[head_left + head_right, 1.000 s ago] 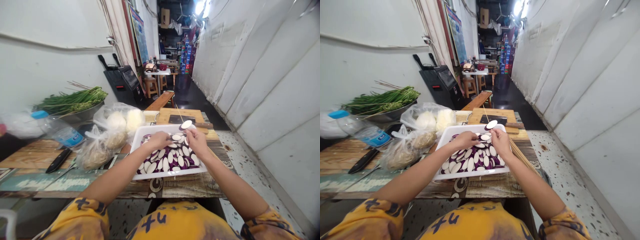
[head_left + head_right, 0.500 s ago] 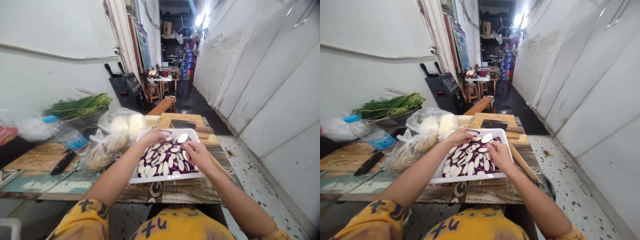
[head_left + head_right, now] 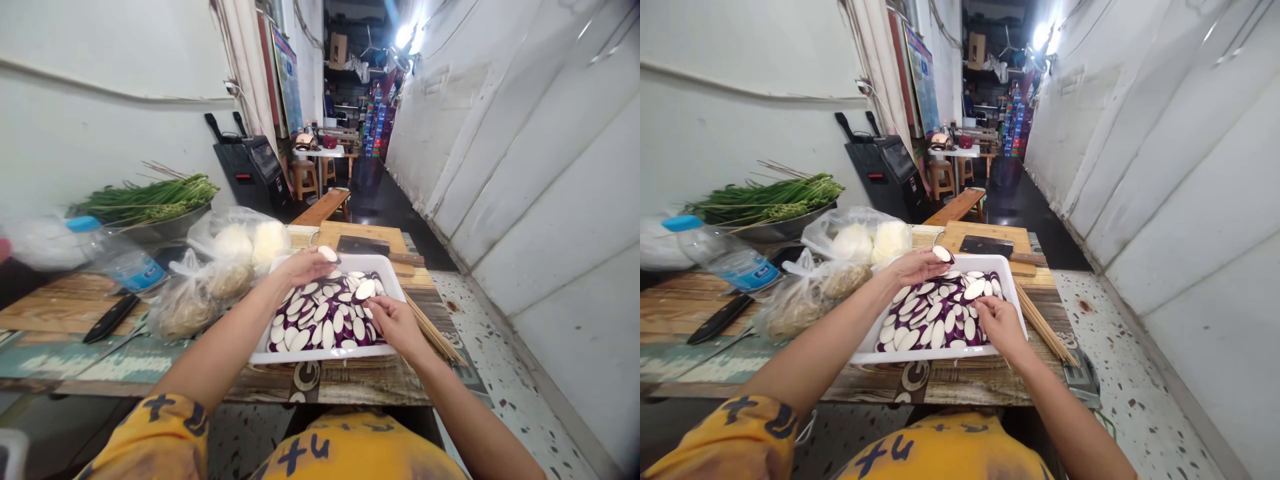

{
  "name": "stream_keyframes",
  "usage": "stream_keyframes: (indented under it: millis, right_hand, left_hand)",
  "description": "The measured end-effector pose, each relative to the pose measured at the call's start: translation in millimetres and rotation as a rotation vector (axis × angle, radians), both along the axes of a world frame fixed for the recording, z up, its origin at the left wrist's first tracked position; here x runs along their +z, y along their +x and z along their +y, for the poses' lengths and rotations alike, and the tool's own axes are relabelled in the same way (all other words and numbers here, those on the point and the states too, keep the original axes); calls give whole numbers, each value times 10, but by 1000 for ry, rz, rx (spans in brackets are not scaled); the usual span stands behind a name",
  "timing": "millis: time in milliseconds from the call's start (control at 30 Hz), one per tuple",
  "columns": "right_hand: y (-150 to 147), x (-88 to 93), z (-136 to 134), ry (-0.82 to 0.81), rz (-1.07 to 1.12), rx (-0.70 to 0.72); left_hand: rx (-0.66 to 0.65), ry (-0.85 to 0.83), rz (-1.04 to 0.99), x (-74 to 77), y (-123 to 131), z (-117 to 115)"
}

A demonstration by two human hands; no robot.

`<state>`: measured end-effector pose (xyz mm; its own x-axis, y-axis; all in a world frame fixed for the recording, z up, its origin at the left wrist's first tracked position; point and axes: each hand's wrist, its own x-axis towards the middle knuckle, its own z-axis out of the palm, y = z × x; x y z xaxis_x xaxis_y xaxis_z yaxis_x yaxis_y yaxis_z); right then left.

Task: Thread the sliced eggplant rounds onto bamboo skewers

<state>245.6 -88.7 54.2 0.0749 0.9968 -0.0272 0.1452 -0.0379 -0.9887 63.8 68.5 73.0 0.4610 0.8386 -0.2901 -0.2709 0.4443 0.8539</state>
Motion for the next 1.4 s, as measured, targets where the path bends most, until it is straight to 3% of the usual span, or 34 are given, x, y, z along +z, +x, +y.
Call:
stream_keyframes:
  millis: [267, 467, 1400]
  right_hand:
    - [2, -84, 22, 3, 14, 37]
    - [8, -93, 16, -4, -5, 101]
    - [-1, -71, 36, -8, -42, 58]
  left_hand:
    - [105, -116, 33, -26, 15, 54]
    - [60, -206, 2, -44, -8, 84]
    - [106, -175, -87, -7, 65, -1]
